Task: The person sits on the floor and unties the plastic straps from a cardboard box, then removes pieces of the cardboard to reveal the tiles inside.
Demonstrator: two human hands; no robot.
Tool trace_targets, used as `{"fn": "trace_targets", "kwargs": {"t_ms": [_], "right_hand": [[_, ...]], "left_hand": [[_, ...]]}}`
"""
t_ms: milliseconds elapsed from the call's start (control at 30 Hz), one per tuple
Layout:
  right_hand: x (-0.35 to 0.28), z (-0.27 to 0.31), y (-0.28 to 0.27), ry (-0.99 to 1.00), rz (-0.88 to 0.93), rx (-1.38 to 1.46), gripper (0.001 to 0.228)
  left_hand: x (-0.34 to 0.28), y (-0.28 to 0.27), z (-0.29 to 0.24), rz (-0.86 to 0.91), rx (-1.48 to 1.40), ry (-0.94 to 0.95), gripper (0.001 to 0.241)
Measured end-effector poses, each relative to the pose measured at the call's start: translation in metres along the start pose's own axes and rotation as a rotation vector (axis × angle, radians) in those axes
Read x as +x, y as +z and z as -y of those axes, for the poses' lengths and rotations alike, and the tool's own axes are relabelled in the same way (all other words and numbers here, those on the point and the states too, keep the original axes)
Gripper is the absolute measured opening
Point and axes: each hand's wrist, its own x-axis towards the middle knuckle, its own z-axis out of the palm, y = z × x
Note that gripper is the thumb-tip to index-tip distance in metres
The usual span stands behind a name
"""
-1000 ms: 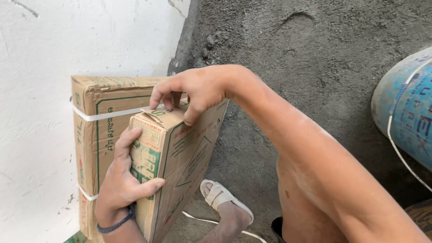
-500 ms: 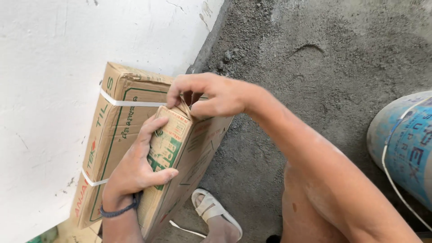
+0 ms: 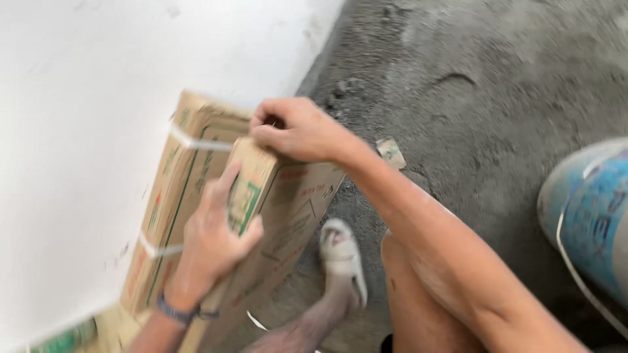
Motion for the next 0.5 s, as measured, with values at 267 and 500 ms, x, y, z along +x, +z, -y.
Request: {"fn": "trace_targets", "kwargs": {"t_ms": [267,500], "right_hand": [[-0.008,-0.024,-0.065,0.255,-0.099,0.48,0.035],[-0.045,-0.137,-0.108,0.279,-0.25,0.408,0.012]], "left_hand": [[-0.003,0.001,0.001,0.101,-0.076,0.002,0.105],[-0.012,0.017,0.024,0.017,-0.122,0.211,0.086]]}}
